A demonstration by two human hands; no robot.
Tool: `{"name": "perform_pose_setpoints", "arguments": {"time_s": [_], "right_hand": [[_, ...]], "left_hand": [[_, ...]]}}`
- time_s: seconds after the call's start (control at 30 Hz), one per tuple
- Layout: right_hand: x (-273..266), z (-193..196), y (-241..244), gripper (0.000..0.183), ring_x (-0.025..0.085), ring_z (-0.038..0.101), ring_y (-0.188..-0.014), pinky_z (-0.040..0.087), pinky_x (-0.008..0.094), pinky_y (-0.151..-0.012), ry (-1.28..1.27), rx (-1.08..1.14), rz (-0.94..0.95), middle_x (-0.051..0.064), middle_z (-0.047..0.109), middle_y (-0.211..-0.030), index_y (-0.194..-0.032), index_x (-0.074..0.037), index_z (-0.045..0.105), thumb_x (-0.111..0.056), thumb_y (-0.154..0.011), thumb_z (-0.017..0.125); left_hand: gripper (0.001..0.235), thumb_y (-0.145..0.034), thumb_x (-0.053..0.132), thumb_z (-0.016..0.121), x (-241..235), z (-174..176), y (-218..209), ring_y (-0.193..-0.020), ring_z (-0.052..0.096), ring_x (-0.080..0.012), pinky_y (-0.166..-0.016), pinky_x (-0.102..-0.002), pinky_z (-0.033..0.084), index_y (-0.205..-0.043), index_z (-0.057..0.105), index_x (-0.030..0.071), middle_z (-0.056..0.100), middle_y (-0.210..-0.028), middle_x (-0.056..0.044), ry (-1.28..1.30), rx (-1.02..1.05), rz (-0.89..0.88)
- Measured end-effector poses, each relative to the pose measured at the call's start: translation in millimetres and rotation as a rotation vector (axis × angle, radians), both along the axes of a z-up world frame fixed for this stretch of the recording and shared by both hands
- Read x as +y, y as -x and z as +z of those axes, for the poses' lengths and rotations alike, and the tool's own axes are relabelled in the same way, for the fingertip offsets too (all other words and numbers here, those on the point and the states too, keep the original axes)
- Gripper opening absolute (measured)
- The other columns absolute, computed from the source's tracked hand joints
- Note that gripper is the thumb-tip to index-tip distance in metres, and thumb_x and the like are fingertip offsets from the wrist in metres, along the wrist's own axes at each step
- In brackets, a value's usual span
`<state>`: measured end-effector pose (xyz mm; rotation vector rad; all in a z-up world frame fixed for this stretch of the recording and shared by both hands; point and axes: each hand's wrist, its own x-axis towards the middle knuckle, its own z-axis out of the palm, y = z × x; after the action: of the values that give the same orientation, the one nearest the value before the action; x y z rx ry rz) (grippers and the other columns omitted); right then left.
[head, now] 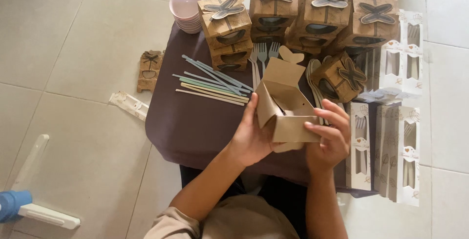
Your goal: Assembling small cardboard favor boxes by folding them and placing small plastic cups inside.
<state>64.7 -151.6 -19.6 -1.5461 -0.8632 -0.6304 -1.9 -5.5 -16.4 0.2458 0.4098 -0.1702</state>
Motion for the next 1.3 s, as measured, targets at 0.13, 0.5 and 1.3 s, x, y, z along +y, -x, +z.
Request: {"name": "perform_pose_setpoints", "arguments": {"time_s": [0.13, 0.5, 1.3], "right_hand": [[-6.0, 27.7, 4.2, 0.028, 0.034, 0.057, -0.138, 0.025, 0.050, -0.128, 0.130, 0.084, 0.198, 0.013, 0.070, -0.126, -0.106, -0.008, 0.073, -0.007, -0.097, 0.047], [-3.6, 38.9, 14.3, 0.015, 0.027, 0.064, -0.122, 0.027, 0.048, -0.123, 0.350, 0.036, 0.175, -0.007, 0.075, -0.099, -0.087, -0.022, 0.076, -0.037, -0.086, 0.079], [198.9, 150.8, -36.7, 0.029, 0.032, 0.059, -0.127, 0.039, 0.052, -0.103, 0.781, -0.217, 0.398, 0.012, 0.067, -0.135, -0.131, -0.009, 0.068, -0.019, -0.104, 0.064]], "left_hand": [[0.087, -0.084, 0.085, 0.054, 18.0, -2.9, -0.3, -0.122, 0.061, -0.0315, -0.110, -0.063, 0.040, -0.143, 0.055, 0.021, 0.061, -0.135, -0.010, -0.009, 0.021, -0.018], [0.076, -0.101, 0.065, 0.057, 21.8, -10.2, 14.7, -0.099, 0.072, -0.0364, -0.078, -0.050, 0.063, -0.140, 0.060, 0.000, 0.068, -0.123, -0.025, 0.155, -0.209, 0.008], [0.083, -0.095, 0.065, 0.053, 130.7, -44.3, 53.6, -0.129, 0.053, -0.0522, -0.092, -0.071, 0.053, -0.162, 0.034, 0.019, 0.041, -0.161, -0.021, 0.150, -0.616, 0.260]]}}
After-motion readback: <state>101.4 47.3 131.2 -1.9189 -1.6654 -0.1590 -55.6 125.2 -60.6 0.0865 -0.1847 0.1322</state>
